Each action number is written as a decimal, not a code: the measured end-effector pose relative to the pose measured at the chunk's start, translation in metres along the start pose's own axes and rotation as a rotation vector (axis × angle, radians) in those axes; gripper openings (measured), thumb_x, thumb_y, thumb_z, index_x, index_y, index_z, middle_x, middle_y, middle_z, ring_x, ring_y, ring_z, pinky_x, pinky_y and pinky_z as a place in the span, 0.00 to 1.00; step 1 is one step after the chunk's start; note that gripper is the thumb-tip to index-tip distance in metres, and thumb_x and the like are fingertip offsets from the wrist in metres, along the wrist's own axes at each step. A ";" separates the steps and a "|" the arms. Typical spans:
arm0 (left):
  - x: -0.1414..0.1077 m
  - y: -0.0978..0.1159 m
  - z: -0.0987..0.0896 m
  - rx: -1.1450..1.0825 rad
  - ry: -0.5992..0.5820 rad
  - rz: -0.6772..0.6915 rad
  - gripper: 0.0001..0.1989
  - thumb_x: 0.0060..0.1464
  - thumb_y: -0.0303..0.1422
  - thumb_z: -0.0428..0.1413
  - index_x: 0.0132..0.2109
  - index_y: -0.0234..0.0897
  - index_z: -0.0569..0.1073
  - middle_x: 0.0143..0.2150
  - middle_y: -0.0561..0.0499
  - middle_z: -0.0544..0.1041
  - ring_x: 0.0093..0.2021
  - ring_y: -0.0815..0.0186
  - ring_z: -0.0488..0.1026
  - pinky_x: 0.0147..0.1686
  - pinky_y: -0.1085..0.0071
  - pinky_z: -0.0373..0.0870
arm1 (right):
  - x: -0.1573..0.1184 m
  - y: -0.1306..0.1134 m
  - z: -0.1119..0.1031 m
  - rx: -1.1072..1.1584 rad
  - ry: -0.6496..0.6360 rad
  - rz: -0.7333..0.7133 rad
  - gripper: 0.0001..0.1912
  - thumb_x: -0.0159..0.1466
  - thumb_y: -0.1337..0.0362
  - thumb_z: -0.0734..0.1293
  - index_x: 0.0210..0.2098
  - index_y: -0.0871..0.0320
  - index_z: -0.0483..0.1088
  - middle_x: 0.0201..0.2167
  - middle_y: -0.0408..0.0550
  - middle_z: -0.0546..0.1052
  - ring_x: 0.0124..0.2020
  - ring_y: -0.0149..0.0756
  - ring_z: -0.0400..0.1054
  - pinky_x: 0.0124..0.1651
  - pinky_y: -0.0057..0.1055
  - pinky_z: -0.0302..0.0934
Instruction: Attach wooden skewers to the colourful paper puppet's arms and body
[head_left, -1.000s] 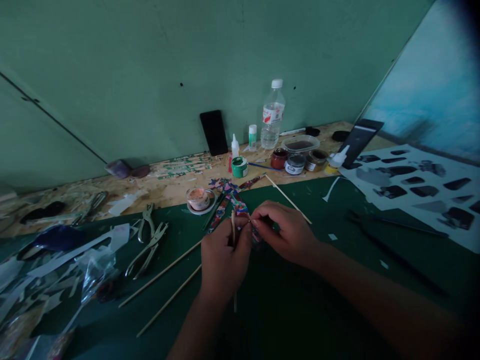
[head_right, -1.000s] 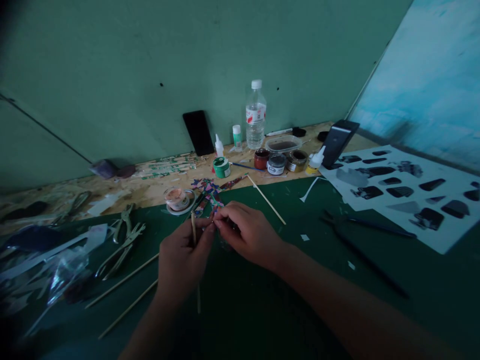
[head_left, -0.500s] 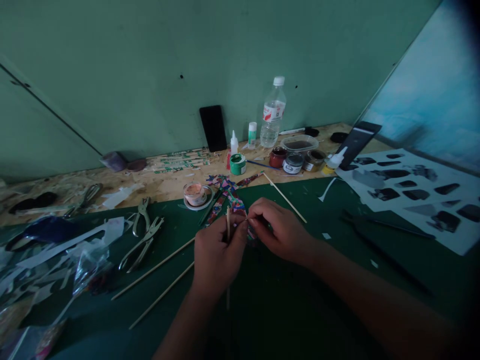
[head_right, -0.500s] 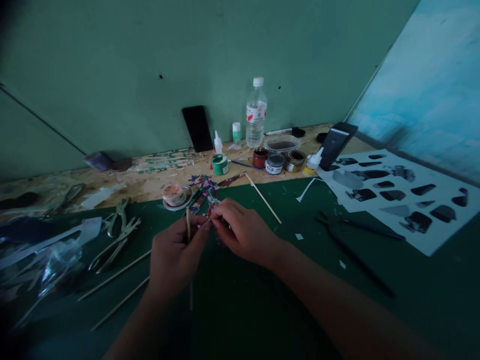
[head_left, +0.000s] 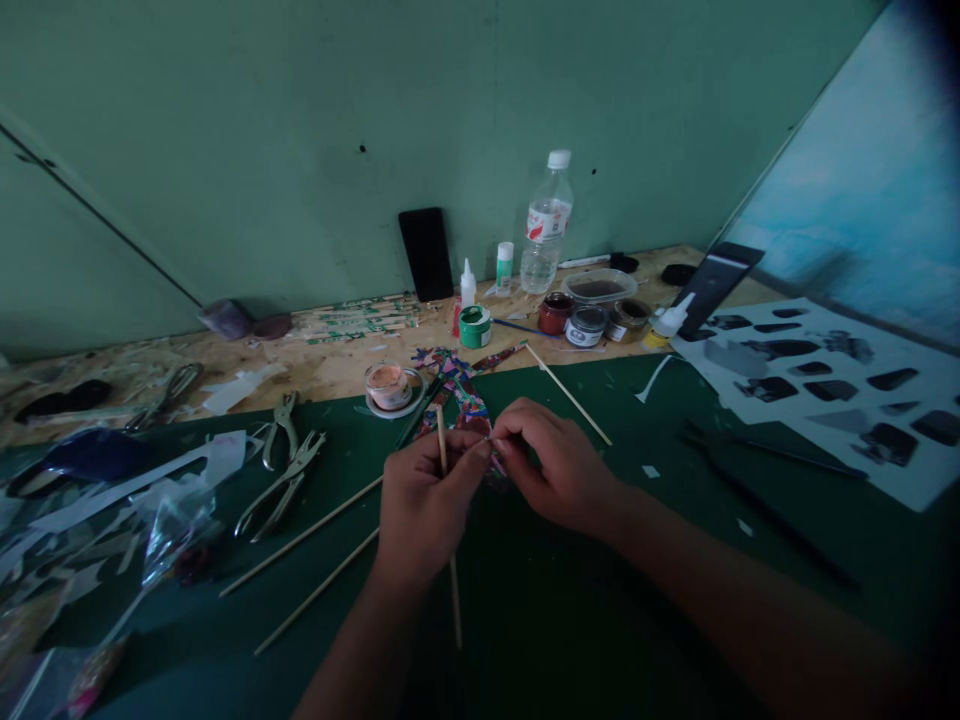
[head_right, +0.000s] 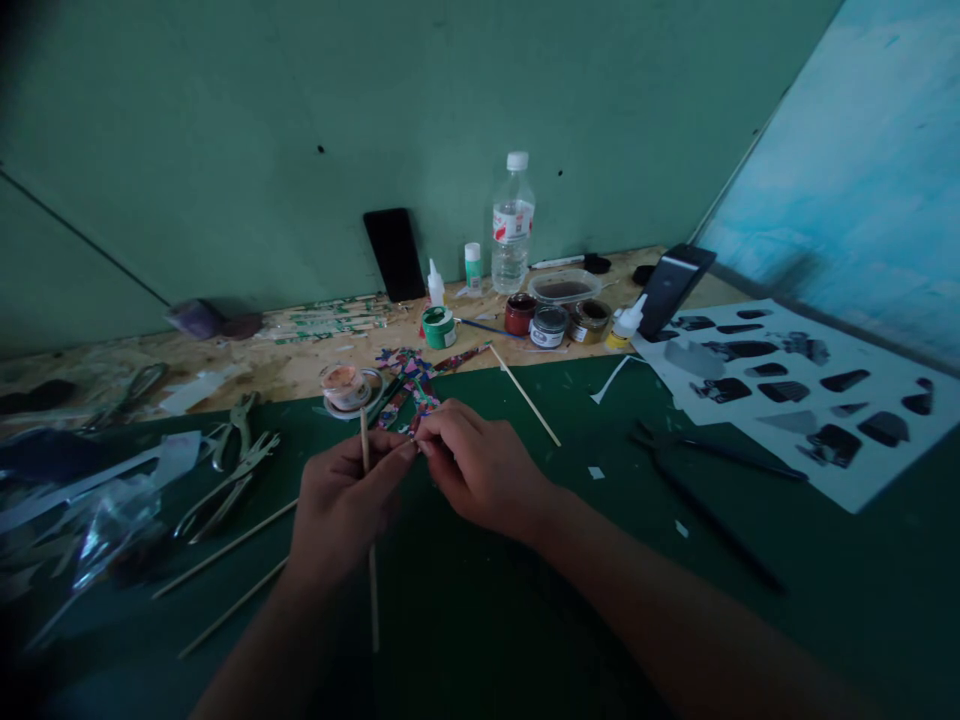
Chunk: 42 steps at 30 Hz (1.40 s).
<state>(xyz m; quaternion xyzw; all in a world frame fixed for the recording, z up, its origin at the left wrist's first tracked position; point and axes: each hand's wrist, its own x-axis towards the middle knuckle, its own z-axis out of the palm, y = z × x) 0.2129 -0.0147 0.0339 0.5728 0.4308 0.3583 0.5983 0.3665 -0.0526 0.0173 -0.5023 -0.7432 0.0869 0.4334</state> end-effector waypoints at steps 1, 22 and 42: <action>0.000 0.000 0.001 -0.047 0.002 -0.022 0.09 0.49 0.36 0.61 0.29 0.35 0.73 0.13 0.61 0.61 0.12 0.77 0.55 0.13 0.80 0.49 | 0.000 0.000 0.000 -0.001 0.001 0.002 0.03 0.66 0.70 0.58 0.38 0.57 0.62 0.34 0.46 0.69 0.35 0.32 0.65 0.36 0.30 0.60; 0.001 -0.003 -0.004 0.362 0.051 0.260 0.11 0.56 0.38 0.56 0.34 0.35 0.76 0.19 0.56 0.68 0.19 0.74 0.60 0.19 0.78 0.56 | 0.000 0.001 -0.001 0.048 0.009 0.061 0.03 0.67 0.67 0.58 0.38 0.57 0.62 0.33 0.46 0.68 0.34 0.32 0.63 0.36 0.30 0.58; -0.007 -0.008 -0.011 0.239 -0.313 0.292 0.09 0.65 0.38 0.44 0.39 0.38 0.63 0.21 0.59 0.62 0.20 0.74 0.58 0.22 0.76 0.54 | 0.000 -0.008 -0.010 0.715 -0.090 0.394 0.10 0.68 0.58 0.60 0.35 0.57 0.64 0.25 0.38 0.66 0.25 0.24 0.61 0.27 0.24 0.58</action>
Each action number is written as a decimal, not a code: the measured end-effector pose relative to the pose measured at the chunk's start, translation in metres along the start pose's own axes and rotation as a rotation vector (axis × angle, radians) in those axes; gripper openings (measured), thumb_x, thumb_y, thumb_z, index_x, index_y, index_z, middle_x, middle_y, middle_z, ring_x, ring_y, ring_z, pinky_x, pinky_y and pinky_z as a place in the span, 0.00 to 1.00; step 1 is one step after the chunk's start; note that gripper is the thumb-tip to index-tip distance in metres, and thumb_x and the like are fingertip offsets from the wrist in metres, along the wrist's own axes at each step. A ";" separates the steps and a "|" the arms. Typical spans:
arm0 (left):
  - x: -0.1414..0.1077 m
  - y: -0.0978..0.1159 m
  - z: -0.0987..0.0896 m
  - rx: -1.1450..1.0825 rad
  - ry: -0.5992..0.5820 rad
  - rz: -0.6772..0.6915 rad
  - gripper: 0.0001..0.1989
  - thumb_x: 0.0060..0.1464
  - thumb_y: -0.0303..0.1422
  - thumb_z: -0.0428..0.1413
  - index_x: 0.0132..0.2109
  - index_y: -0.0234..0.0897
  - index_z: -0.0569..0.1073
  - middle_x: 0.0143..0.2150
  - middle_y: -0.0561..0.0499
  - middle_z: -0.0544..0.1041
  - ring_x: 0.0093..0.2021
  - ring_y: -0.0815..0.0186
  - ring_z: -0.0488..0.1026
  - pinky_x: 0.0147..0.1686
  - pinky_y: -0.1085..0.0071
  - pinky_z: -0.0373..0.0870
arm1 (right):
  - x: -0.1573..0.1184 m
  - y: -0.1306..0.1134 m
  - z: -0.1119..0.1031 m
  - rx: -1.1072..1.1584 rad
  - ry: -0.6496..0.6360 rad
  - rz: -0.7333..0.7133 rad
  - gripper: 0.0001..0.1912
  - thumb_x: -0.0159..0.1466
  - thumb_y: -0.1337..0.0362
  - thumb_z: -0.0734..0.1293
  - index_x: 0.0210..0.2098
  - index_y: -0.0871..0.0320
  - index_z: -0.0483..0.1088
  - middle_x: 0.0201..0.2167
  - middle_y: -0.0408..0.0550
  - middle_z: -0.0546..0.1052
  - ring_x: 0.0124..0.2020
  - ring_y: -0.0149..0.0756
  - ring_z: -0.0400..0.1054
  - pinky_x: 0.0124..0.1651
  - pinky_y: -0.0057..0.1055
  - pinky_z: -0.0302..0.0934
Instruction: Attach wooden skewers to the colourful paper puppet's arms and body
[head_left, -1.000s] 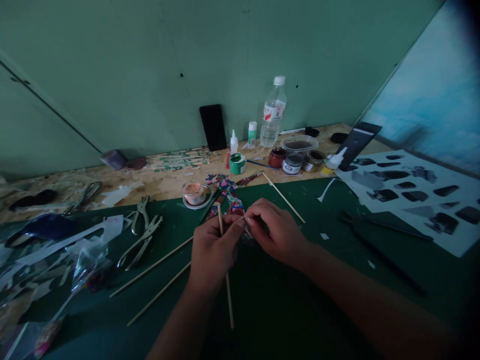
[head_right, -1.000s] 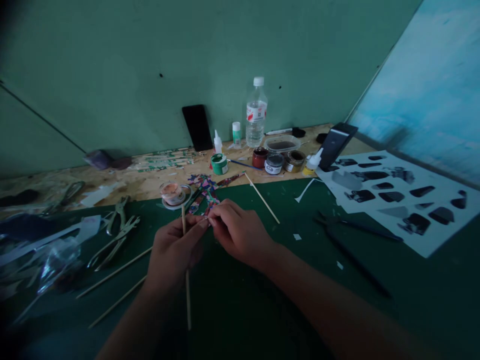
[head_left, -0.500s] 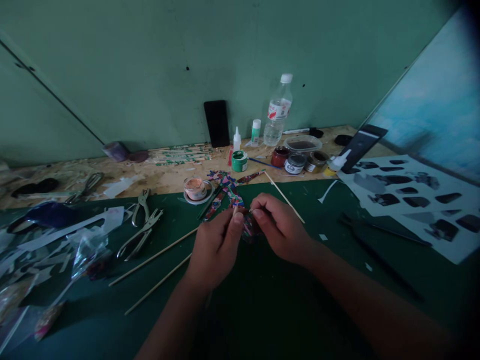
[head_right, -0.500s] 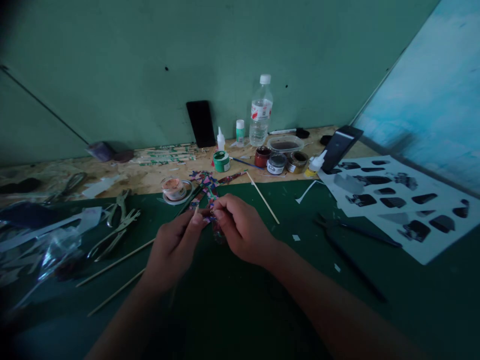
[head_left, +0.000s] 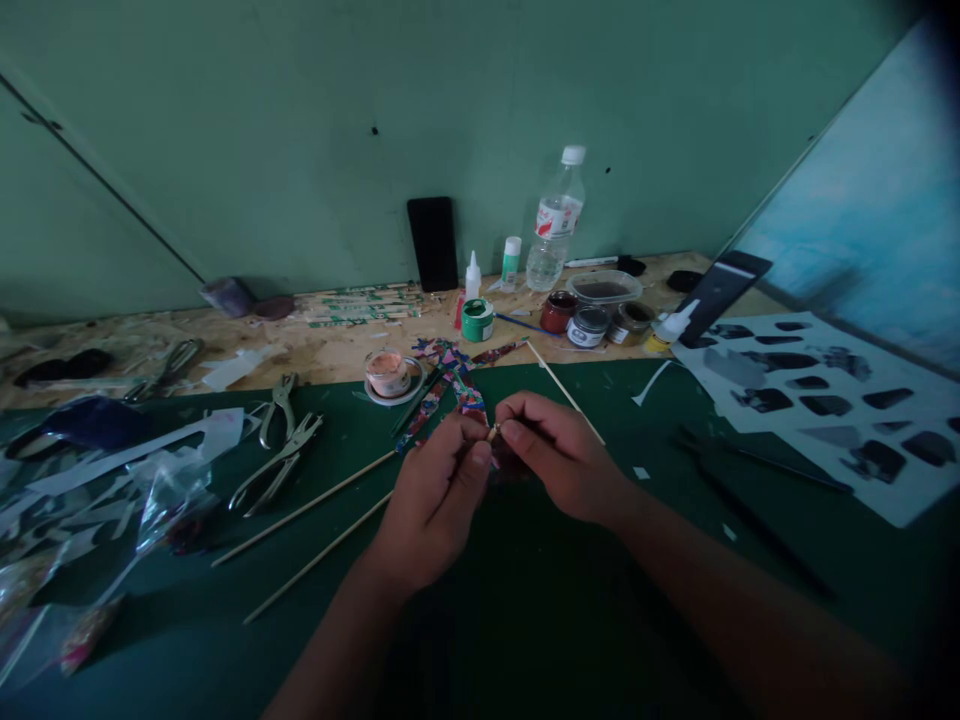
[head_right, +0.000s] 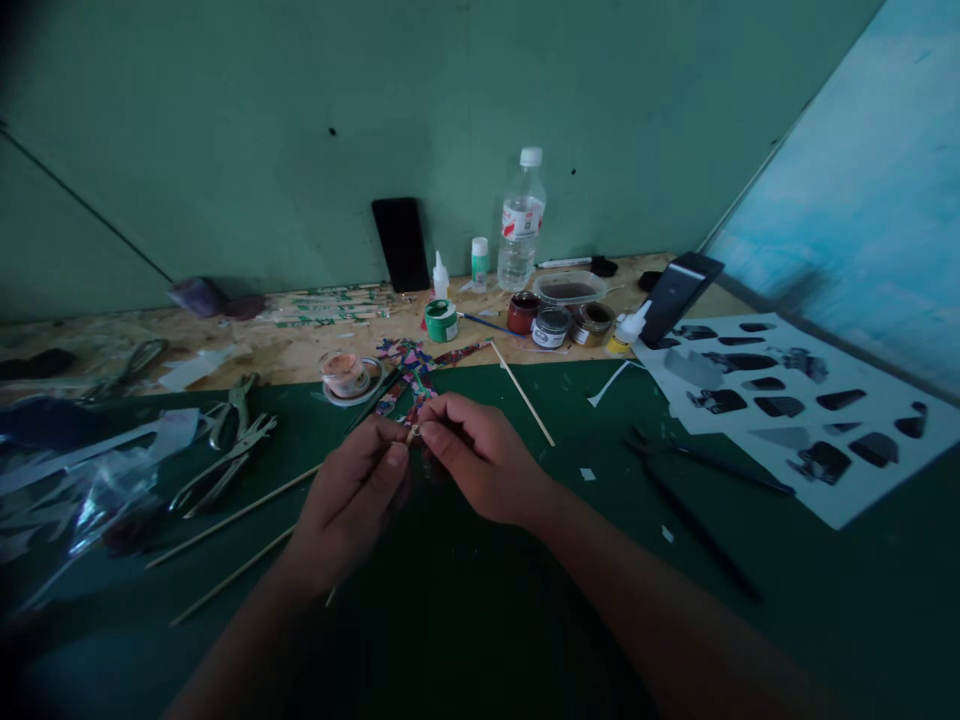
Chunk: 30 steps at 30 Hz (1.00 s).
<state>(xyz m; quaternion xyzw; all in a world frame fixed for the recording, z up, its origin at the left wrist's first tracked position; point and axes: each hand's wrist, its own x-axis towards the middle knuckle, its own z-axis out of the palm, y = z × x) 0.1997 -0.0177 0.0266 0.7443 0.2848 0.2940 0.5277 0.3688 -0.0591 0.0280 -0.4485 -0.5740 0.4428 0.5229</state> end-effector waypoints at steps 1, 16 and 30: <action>0.000 0.000 -0.001 0.010 0.001 0.012 0.09 0.65 0.38 0.44 0.39 0.38 0.64 0.21 0.59 0.62 0.20 0.74 0.59 0.22 0.76 0.55 | 0.000 0.000 0.000 0.010 -0.006 0.010 0.10 0.68 0.57 0.60 0.35 0.57 0.64 0.25 0.38 0.66 0.25 0.24 0.61 0.27 0.24 0.58; 0.000 0.011 0.001 0.210 0.142 0.111 0.07 0.62 0.32 0.48 0.47 0.39 0.65 0.22 0.57 0.69 0.20 0.73 0.65 0.20 0.78 0.59 | 0.003 -0.001 0.005 0.177 0.020 0.086 0.09 0.67 0.58 0.61 0.34 0.57 0.63 0.23 0.37 0.65 0.22 0.24 0.61 0.23 0.24 0.56; 0.000 0.018 -0.002 0.462 0.237 0.245 0.04 0.59 0.29 0.52 0.41 0.37 0.70 0.32 0.54 0.77 0.27 0.74 0.71 0.26 0.79 0.65 | 0.000 -0.004 0.008 -0.442 0.140 -0.263 0.03 0.65 0.67 0.60 0.35 0.57 0.64 0.29 0.42 0.68 0.29 0.29 0.63 0.31 0.28 0.58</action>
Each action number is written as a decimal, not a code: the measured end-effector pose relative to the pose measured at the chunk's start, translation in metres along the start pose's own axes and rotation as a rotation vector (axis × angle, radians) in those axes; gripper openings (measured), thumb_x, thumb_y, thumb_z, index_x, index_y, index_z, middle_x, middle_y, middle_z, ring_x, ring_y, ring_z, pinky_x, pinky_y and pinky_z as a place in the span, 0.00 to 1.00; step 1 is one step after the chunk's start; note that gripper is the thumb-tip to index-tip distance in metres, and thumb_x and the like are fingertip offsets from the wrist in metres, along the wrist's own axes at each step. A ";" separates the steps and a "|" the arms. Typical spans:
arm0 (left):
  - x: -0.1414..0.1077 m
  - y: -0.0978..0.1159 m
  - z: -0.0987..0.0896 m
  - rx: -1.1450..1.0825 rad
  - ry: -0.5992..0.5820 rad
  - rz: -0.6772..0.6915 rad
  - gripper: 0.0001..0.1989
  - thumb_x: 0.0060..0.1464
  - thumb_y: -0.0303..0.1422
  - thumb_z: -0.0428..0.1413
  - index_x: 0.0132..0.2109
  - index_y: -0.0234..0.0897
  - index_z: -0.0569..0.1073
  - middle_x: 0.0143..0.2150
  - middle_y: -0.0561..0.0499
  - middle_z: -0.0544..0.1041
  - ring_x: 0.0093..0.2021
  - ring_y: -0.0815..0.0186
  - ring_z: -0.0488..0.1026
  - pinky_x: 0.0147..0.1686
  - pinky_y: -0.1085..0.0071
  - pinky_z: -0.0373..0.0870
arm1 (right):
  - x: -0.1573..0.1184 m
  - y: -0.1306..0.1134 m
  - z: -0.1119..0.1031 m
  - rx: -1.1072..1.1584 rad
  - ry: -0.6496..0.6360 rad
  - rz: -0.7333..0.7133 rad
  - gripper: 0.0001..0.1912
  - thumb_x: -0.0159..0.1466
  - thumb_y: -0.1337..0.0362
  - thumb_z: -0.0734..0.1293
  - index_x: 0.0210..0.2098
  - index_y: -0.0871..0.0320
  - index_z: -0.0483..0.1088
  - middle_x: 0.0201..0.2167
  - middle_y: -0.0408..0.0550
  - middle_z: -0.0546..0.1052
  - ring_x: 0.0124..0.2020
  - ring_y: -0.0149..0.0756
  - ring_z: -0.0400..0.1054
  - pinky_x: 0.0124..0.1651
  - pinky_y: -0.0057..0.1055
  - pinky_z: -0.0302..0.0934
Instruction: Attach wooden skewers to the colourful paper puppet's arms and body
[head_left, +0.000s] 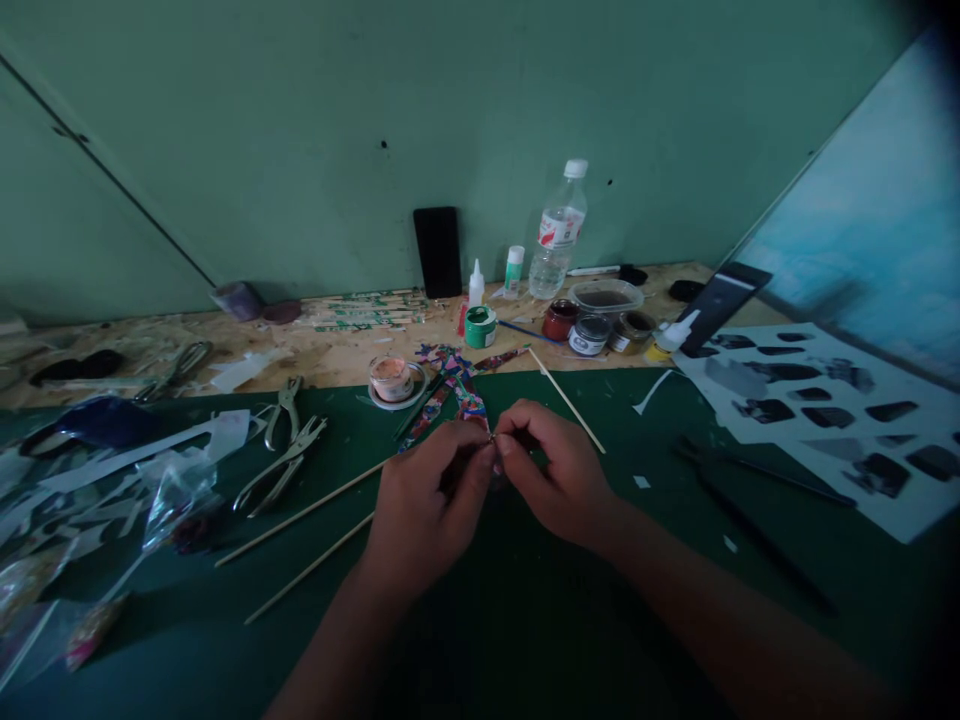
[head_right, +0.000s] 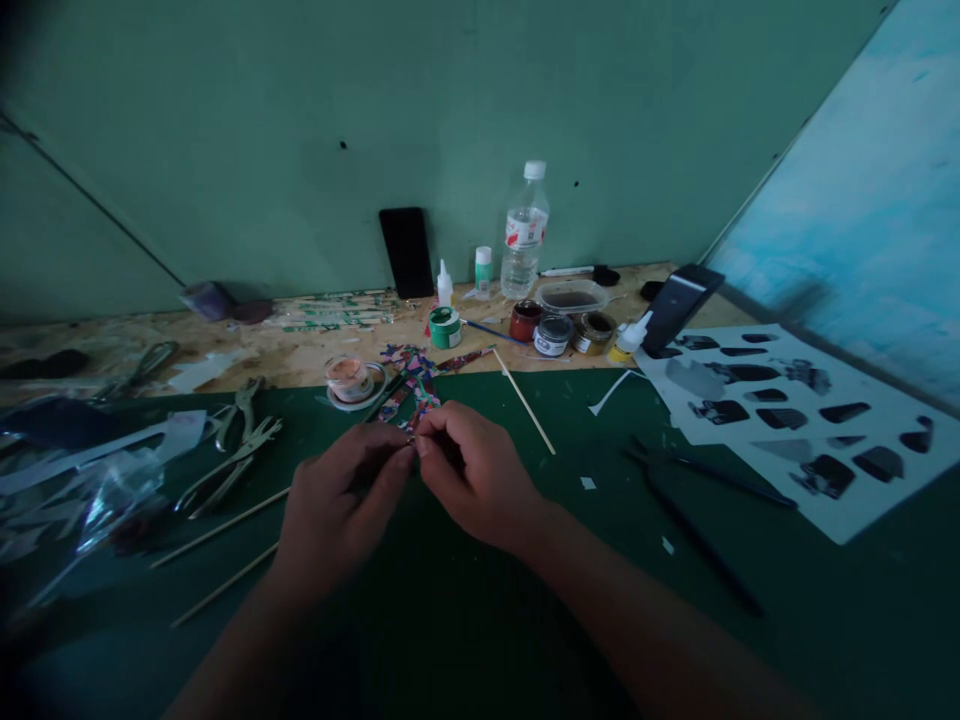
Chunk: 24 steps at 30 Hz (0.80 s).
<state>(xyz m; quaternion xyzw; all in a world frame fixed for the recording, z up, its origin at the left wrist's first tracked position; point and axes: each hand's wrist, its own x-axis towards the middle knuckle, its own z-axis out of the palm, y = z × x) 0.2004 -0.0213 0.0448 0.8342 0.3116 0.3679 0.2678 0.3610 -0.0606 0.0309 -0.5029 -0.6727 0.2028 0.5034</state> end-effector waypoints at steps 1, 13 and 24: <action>0.000 0.001 0.000 -0.009 -0.010 -0.014 0.04 0.59 0.29 0.52 0.41 0.37 0.70 0.31 0.54 0.76 0.26 0.74 0.70 0.25 0.79 0.64 | 0.000 0.000 0.000 -0.030 -0.002 -0.031 0.02 0.65 0.67 0.60 0.35 0.57 0.64 0.29 0.42 0.69 0.29 0.29 0.63 0.32 0.28 0.58; 0.001 -0.002 -0.003 0.113 -0.038 0.042 0.05 0.60 0.31 0.51 0.43 0.37 0.69 0.28 0.55 0.75 0.21 0.75 0.66 0.24 0.78 0.62 | -0.002 0.001 0.002 -0.007 -0.029 -0.001 0.03 0.66 0.68 0.59 0.35 0.56 0.63 0.31 0.44 0.69 0.31 0.30 0.65 0.34 0.29 0.59; 0.004 -0.006 -0.002 0.212 -0.061 -0.087 0.07 0.60 0.32 0.48 0.40 0.36 0.70 0.29 0.53 0.75 0.26 0.71 0.69 0.27 0.75 0.61 | 0.012 0.028 -0.027 -0.269 -0.327 0.050 0.07 0.62 0.63 0.65 0.40 0.57 0.69 0.35 0.46 0.72 0.35 0.33 0.68 0.39 0.32 0.62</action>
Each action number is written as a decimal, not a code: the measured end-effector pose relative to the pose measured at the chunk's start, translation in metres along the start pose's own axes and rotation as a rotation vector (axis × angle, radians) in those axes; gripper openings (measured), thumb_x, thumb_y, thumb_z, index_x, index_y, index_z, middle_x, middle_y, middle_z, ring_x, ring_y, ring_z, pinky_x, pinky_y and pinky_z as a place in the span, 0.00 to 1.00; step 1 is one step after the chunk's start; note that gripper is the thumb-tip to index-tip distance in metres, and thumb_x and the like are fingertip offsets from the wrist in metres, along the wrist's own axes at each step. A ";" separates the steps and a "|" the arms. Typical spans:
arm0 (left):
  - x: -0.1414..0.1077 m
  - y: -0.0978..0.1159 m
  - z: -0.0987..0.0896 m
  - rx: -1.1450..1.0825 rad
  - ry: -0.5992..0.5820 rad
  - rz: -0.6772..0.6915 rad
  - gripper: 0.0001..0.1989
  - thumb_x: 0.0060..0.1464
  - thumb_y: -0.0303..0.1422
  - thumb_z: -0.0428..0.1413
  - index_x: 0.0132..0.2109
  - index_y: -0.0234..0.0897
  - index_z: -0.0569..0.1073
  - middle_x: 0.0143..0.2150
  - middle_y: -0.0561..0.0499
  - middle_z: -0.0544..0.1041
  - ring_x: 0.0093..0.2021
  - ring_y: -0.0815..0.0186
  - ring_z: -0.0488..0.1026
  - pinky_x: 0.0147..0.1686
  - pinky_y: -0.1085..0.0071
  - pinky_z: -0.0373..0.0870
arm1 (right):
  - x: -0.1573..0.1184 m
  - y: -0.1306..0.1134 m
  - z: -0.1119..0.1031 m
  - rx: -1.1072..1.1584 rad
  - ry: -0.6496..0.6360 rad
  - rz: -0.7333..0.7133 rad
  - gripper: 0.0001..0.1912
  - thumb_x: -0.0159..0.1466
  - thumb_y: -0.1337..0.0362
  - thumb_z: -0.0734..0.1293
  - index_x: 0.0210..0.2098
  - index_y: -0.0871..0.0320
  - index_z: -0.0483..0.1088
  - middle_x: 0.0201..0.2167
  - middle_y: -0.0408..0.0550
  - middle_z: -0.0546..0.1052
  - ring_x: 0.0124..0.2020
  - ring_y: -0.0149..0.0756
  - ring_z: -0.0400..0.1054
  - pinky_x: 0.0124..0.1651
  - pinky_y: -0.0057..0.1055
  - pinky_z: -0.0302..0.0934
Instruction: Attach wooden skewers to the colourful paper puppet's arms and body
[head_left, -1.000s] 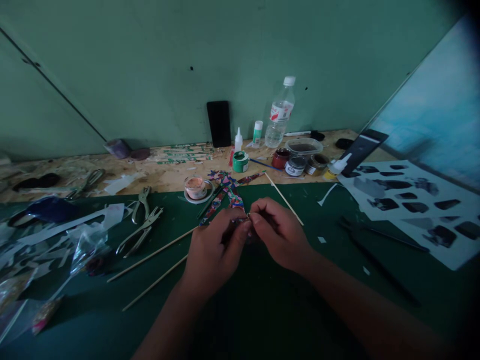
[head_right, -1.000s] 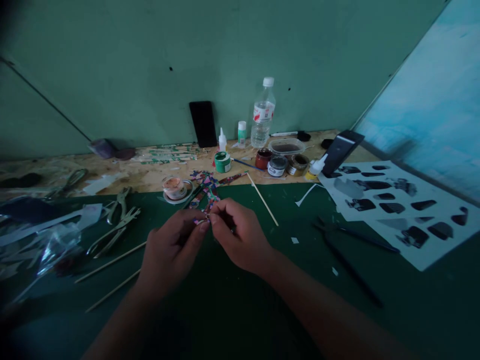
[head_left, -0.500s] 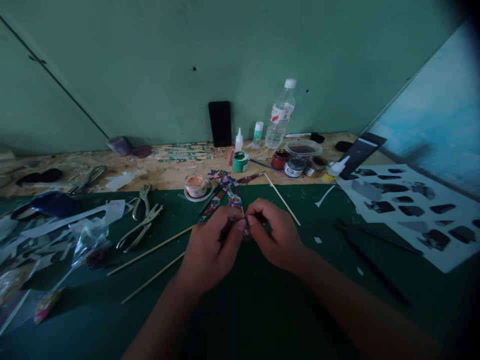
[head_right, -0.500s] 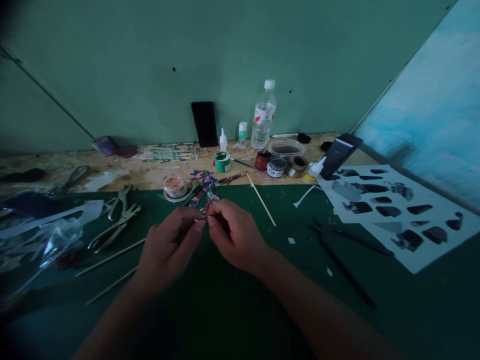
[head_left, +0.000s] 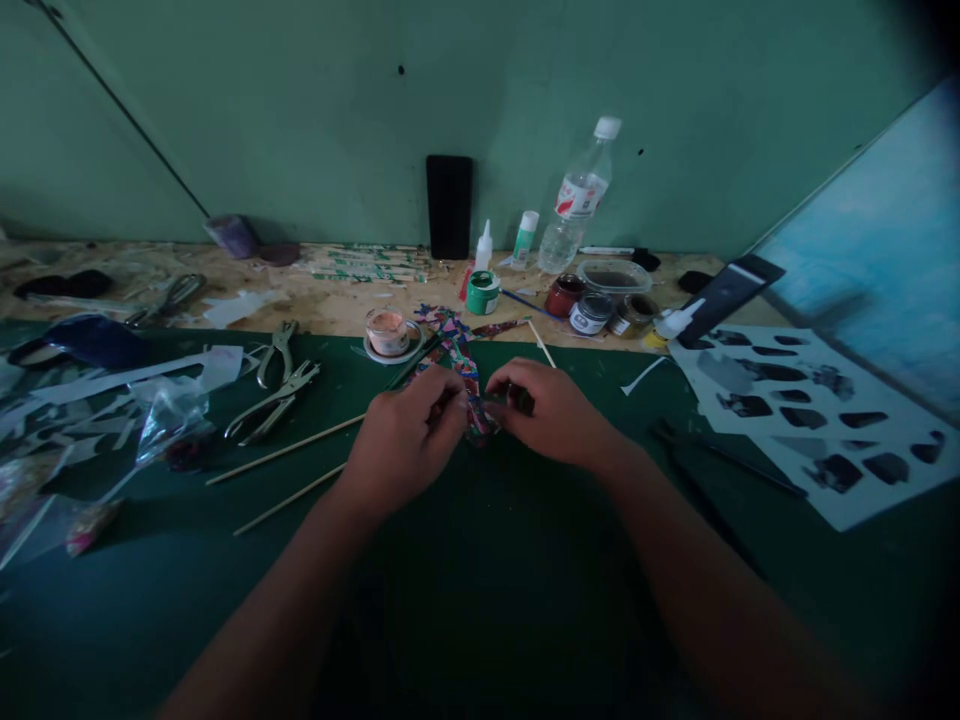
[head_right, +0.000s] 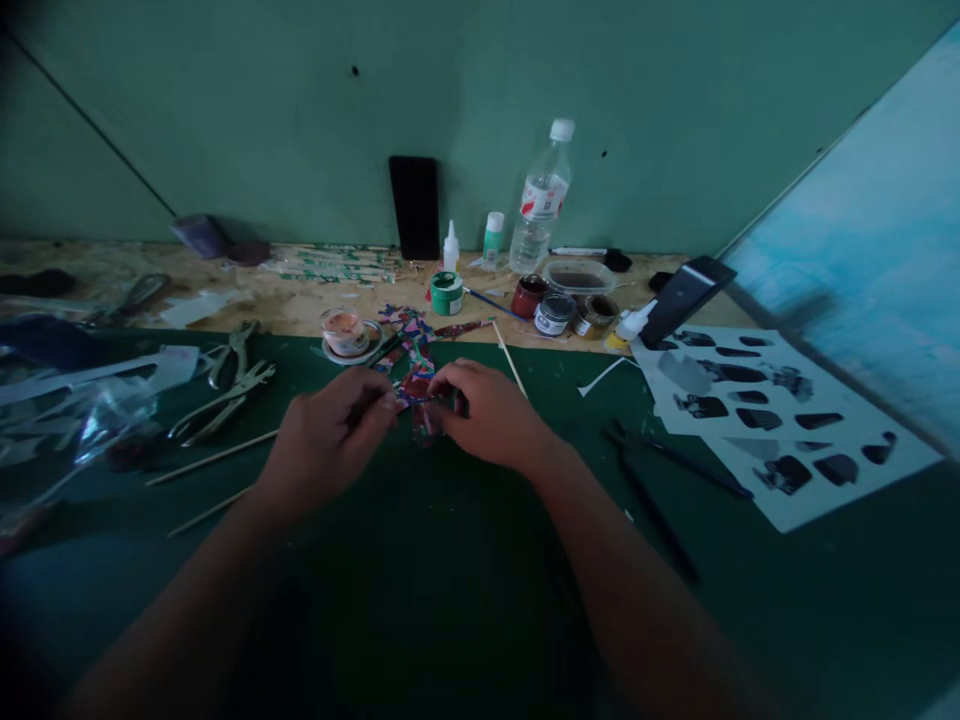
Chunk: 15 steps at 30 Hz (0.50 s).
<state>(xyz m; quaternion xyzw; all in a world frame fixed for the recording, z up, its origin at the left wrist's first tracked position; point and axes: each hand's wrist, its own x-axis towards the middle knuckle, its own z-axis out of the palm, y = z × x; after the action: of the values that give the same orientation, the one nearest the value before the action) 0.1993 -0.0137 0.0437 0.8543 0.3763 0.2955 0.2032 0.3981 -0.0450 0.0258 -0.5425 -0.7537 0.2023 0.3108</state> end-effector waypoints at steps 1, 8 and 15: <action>0.001 -0.001 0.000 0.012 -0.028 -0.003 0.07 0.60 0.32 0.48 0.40 0.36 0.70 0.29 0.53 0.75 0.25 0.71 0.69 0.27 0.75 0.61 | -0.001 0.004 -0.002 -0.052 -0.047 -0.051 0.11 0.60 0.63 0.68 0.42 0.56 0.70 0.42 0.49 0.72 0.42 0.37 0.68 0.45 0.36 0.63; 0.001 -0.005 0.000 0.093 -0.324 -0.045 0.09 0.58 0.34 0.48 0.35 0.37 0.71 0.24 0.54 0.71 0.23 0.70 0.64 0.24 0.73 0.53 | -0.003 0.015 0.001 -0.219 -0.233 -0.177 0.13 0.58 0.64 0.70 0.44 0.52 0.73 0.57 0.51 0.66 0.60 0.49 0.55 0.59 0.52 0.53; 0.002 -0.015 -0.002 0.157 -0.188 -0.255 0.10 0.58 0.35 0.48 0.31 0.37 0.69 0.23 0.53 0.71 0.22 0.68 0.65 0.23 0.73 0.52 | 0.002 0.020 0.005 -0.146 -0.188 -0.220 0.09 0.63 0.63 0.67 0.43 0.52 0.75 0.46 0.47 0.74 0.49 0.38 0.66 0.53 0.43 0.58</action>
<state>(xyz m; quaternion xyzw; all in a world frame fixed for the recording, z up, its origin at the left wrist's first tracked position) 0.1914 -0.0020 0.0371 0.8367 0.4830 0.1558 0.2059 0.4084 -0.0358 0.0099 -0.4567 -0.8470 0.1618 0.2188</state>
